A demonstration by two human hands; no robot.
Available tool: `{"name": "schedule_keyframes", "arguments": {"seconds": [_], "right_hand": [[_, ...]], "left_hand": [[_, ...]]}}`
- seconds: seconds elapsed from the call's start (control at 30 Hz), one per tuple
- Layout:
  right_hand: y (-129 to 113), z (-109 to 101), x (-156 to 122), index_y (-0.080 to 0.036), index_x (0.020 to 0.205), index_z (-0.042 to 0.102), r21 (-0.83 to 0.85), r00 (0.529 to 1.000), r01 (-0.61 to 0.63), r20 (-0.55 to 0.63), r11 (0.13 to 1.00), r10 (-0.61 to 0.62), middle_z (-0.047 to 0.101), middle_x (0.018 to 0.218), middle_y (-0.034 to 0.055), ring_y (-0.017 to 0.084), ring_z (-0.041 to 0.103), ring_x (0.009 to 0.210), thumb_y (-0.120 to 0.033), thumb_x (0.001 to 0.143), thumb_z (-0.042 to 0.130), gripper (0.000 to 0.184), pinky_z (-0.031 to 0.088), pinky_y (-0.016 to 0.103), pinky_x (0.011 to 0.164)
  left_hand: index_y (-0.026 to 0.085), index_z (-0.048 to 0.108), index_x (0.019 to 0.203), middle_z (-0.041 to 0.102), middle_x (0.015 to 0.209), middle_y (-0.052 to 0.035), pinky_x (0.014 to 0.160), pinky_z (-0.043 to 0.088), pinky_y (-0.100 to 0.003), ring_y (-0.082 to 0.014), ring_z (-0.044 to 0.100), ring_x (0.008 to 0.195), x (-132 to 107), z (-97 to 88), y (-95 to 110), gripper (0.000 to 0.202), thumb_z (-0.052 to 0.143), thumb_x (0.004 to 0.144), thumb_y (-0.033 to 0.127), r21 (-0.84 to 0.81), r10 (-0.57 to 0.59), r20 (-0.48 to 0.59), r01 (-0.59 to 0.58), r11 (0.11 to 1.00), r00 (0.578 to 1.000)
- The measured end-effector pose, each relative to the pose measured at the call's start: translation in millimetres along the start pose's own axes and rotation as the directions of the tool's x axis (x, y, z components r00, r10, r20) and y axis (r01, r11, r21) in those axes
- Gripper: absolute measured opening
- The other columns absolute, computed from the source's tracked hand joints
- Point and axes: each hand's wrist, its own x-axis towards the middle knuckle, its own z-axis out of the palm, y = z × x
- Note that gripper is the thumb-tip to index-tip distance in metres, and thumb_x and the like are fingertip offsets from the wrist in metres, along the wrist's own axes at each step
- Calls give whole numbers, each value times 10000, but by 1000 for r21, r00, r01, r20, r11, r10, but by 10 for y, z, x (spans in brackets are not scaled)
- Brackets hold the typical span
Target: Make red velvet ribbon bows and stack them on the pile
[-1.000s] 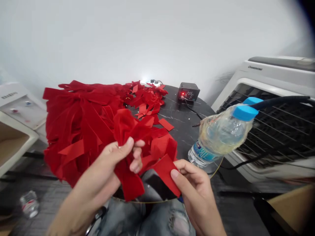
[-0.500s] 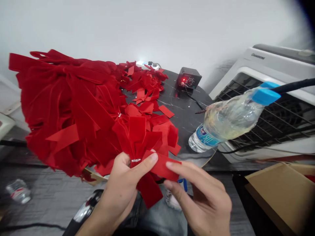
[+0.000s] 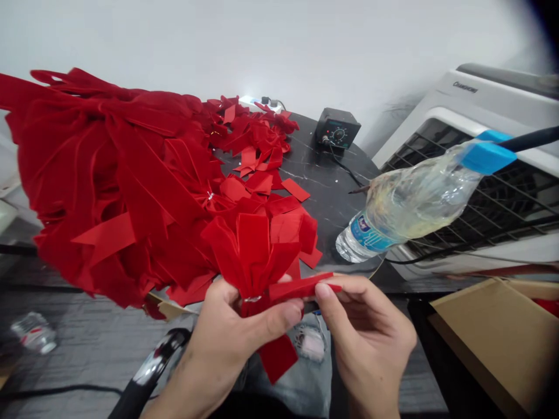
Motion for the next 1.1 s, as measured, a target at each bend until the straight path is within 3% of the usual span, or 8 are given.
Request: {"name": "schedule_keyframes", "arguments": {"seconds": [0.13, 0.3, 0.47, 0.7, 0.8, 0.93, 1.0, 1.1], "right_hand": [[6, 22, 0, -230, 936, 790, 50, 998, -43, -33, 998, 45, 826, 840, -20, 110, 790, 712, -153, 924, 852, 100, 652, 153, 699], [43, 19, -24, -237, 992, 792, 106, 989, -109, -93, 988, 119, 841, 872, -3, 129, 816, 724, -172, 889, 897, 160, 671, 161, 708], [49, 8, -23, -277, 1174, 828, 90, 985, -159, -53, 983, 164, 878, 921, 14, 144, 846, 765, -194, 921, 887, 272, 679, 157, 744], [62, -41, -18, -286, 1056, 877, 37, 980, -174, -86, 984, 177, 876, 890, 7, 131, 831, 727, -226, 913, 906, 158, 668, 143, 720], [76, -55, 1, -280, 1058, 875, 125, 975, -210, -46, 970, 218, 848, 793, -6, 107, 788, 644, -223, 939, 883, 132, 651, 150, 669], [53, -4, -37, -286, 1034, 872, 225, 946, -323, 114, 919, 305, 811, 706, -22, 76, 695, 534, -255, 963, 861, 79, 588, 140, 561], [27, 44, -77, -291, 1010, 880, 167, 949, -312, 107, 935, 298, 846, 786, -3, 94, 733, 586, -253, 943, 877, 78, 605, 150, 587], [-12, 102, -122, -300, 1015, 881, 69, 968, -249, 44, 966, 246, 874, 901, 8, 143, 817, 762, -222, 920, 889, 123, 660, 189, 732]], "left_hand": [[162, 846, 855, 839, 777, -51, 800, 679, -293, -197, 801, 755, 23, 26, -36, 185, 968, 820, 295, -15, 8, -71, -9, 1000, 997], [165, 845, 847, 845, 792, -47, 801, 685, -272, -190, 816, 770, 61, -8, -98, 134, 943, 857, 257, -65, 12, 2, -12, 998, 1000], [153, 832, 931, 868, 831, -61, 802, 701, -275, -211, 848, 794, 81, -49, -142, 153, 948, 849, 210, -109, 3, -8, -4, 994, 1000], [144, 815, 963, 872, 862, -76, 839, 698, -312, -229, 854, 824, 94, -68, -168, 202, 953, 851, 240, -81, -23, 6, 23, 996, 1000], [156, 807, 1062, 876, 954, -89, 855, 684, -331, -256, 852, 910, 102, -88, -162, 319, 982, 813, 253, -87, -44, 108, 53, 995, 993], [193, 752, 1288, 866, 1029, -88, 862, 666, -356, -280, 834, 968, 53, -96, -132, 617, 1023, 735, 234, -63, -66, 269, 86, 994, 961], [216, 760, 1324, 857, 1173, -106, 929, 658, -358, -298, 821, 1078, 2, -74, -129, 652, 1027, 731, 255, -25, -87, 202, 93, 995, 975], [234, 823, 1242, 824, 1318, -118, 1013, 637, -354, -315, 789, 1201, -72, -24, -163, 447, 959, 835, 359, 45, -32, 66, 29, 999, 997]]}}
